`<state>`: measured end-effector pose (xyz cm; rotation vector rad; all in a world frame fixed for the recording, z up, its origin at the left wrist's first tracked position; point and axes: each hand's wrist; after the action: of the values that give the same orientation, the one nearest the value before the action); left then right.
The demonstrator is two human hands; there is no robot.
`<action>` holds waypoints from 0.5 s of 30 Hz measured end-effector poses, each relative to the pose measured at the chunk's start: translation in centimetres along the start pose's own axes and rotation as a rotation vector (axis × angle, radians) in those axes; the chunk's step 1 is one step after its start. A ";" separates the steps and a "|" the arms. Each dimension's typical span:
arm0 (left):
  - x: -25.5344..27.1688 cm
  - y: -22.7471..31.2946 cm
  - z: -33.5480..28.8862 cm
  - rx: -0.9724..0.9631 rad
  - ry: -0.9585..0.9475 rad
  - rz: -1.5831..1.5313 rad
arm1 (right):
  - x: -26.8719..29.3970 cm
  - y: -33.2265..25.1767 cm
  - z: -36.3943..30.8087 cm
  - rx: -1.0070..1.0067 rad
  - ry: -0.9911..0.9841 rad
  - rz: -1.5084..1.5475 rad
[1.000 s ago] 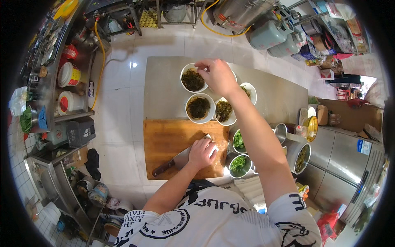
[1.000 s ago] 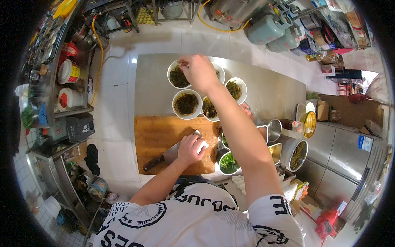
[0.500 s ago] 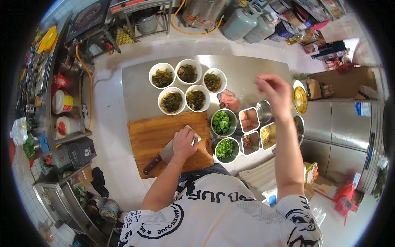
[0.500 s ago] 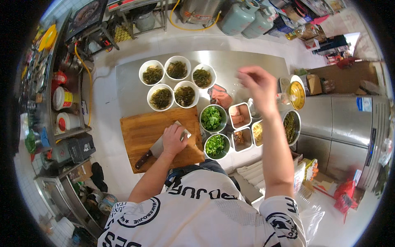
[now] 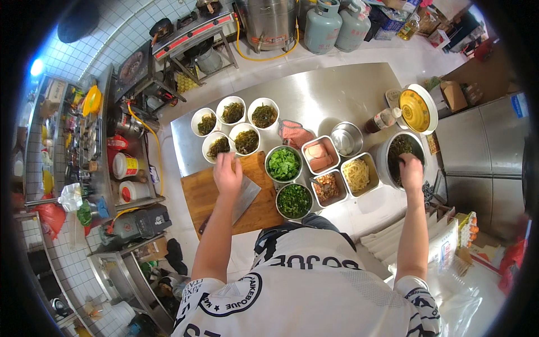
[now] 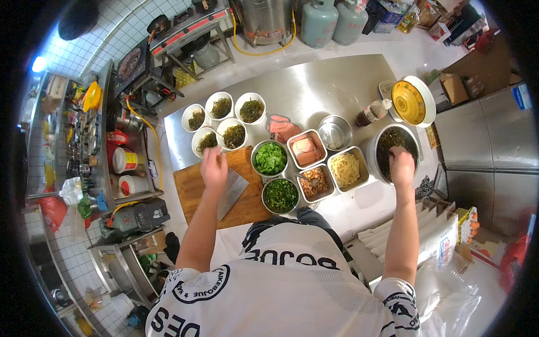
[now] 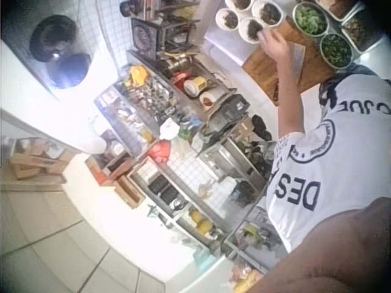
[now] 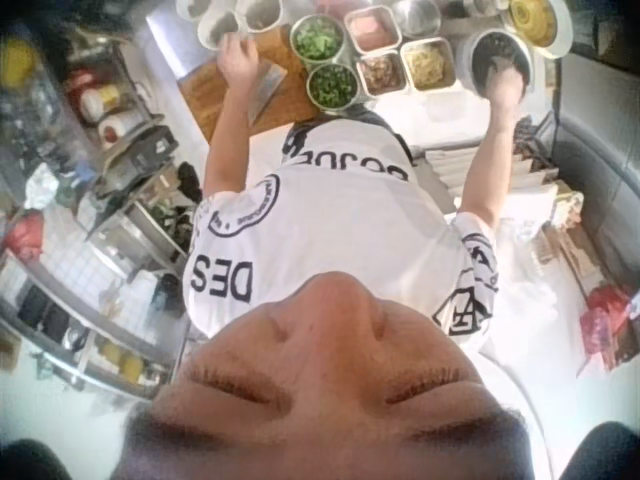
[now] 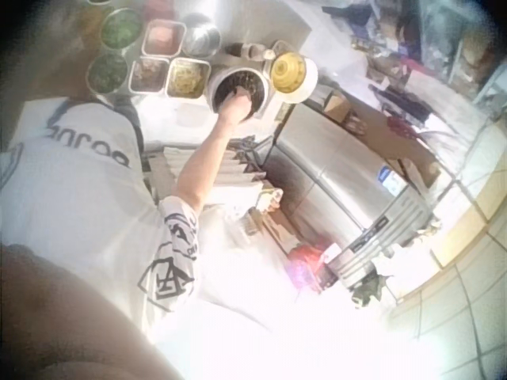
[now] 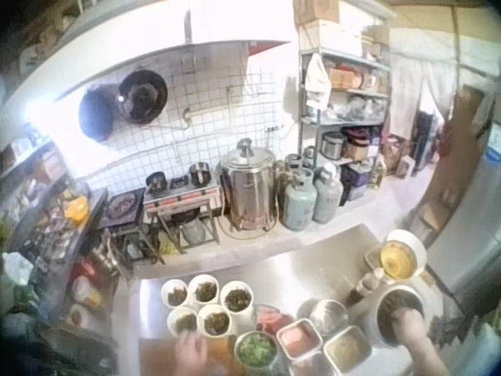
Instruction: The person assembles multiple small bowls of food by adding green leafy ingredients and small round items. They retrieve the round items from a refrigerator and place them into each bowl, then add additional toppings from containers on the counter.
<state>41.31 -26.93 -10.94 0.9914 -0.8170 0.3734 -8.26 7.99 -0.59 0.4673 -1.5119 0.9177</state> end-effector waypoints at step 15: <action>-2.0 -4.8 12.0 -0.049 -0.369 0.678 | 15.5 -1.3 0.1 -0.200 0.491 0.296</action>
<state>37.77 -39.47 -11.86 0.7220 -1.4948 0.7564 -9.99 10.55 14.68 -0.1302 -1.2159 1.0071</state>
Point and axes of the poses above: each hand's wrist, its own z-axis towards the middle knuckle, its own x-axis out of the back of the hand, y = z × x, and after that the axes turned 2 degrees about -y, right-handed
